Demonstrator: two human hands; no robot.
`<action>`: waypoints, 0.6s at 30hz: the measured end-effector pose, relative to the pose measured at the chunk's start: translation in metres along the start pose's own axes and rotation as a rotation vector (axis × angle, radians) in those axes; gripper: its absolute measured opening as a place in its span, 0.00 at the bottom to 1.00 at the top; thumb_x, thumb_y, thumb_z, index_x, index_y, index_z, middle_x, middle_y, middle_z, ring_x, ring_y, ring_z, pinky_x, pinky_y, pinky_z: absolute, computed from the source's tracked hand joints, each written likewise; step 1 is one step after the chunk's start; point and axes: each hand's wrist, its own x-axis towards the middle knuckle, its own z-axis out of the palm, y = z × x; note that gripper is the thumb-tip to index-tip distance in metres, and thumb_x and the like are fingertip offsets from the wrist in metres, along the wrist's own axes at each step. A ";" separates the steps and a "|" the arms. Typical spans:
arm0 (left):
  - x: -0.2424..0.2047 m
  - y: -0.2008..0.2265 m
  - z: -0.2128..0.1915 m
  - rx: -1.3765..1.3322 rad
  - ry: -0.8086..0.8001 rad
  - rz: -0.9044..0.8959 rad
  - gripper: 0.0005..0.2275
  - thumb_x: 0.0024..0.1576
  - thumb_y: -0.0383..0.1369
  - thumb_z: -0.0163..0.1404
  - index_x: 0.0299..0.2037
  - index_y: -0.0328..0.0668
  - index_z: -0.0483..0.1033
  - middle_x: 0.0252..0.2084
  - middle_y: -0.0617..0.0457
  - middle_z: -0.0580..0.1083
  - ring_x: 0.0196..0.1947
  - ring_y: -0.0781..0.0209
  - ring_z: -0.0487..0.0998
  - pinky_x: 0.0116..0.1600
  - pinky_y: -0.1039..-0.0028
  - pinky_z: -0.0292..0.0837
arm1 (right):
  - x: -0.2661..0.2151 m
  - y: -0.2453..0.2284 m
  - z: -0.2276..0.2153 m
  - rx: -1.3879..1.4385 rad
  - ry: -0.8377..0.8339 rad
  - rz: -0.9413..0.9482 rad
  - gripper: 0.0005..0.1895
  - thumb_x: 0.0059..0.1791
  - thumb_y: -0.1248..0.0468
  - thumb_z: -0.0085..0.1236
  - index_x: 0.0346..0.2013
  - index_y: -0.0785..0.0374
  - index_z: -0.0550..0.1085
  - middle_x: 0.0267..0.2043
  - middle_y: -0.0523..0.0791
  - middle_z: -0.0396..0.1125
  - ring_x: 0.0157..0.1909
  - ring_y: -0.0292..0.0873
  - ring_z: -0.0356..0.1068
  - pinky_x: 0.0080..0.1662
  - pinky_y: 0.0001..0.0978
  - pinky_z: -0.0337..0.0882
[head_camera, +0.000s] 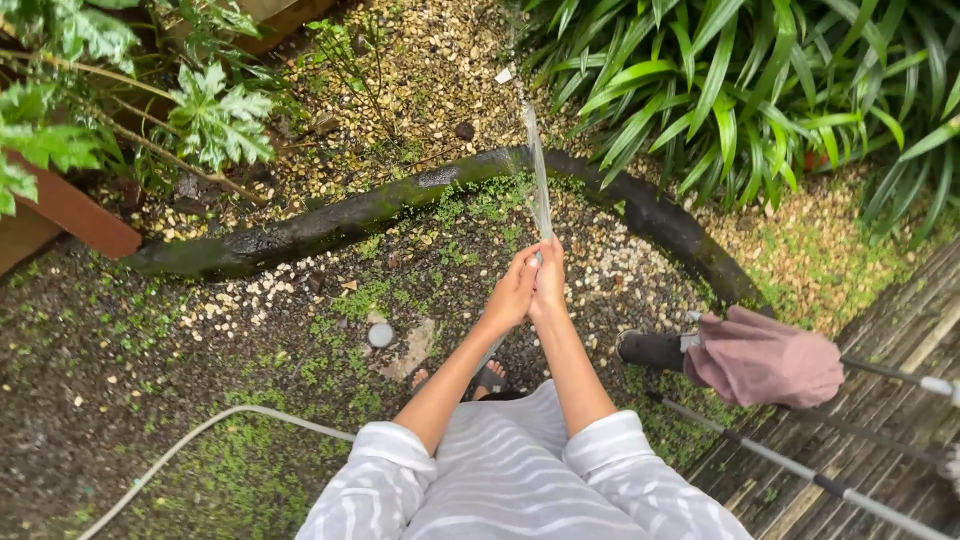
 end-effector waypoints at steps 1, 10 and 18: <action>-0.006 0.010 0.001 0.001 0.005 -0.007 0.22 0.69 0.45 0.28 0.72 0.54 0.56 0.51 0.27 0.74 0.32 0.48 0.80 0.23 0.73 0.77 | 0.001 -0.002 -0.001 -0.015 -0.014 0.007 0.30 0.60 0.55 0.36 0.76 0.52 0.44 0.60 0.53 0.44 0.48 0.48 0.44 0.44 0.42 0.48; 0.005 0.015 -0.001 -0.011 0.061 0.024 0.22 0.69 0.45 0.28 0.72 0.52 0.56 0.49 0.27 0.74 0.27 0.51 0.79 0.21 0.74 0.74 | 0.007 -0.012 0.010 -0.085 -0.087 0.056 0.30 0.61 0.55 0.35 0.76 0.53 0.44 0.68 0.56 0.38 0.61 0.56 0.42 0.56 0.52 0.48; -0.003 0.027 -0.032 -0.021 0.112 0.015 0.23 0.70 0.45 0.27 0.73 0.50 0.53 0.48 0.28 0.75 0.24 0.57 0.77 0.21 0.76 0.73 | 0.010 -0.001 0.039 -0.118 -0.115 0.099 0.29 0.61 0.55 0.34 0.76 0.54 0.43 0.75 0.58 0.32 0.72 0.63 0.41 0.66 0.60 0.48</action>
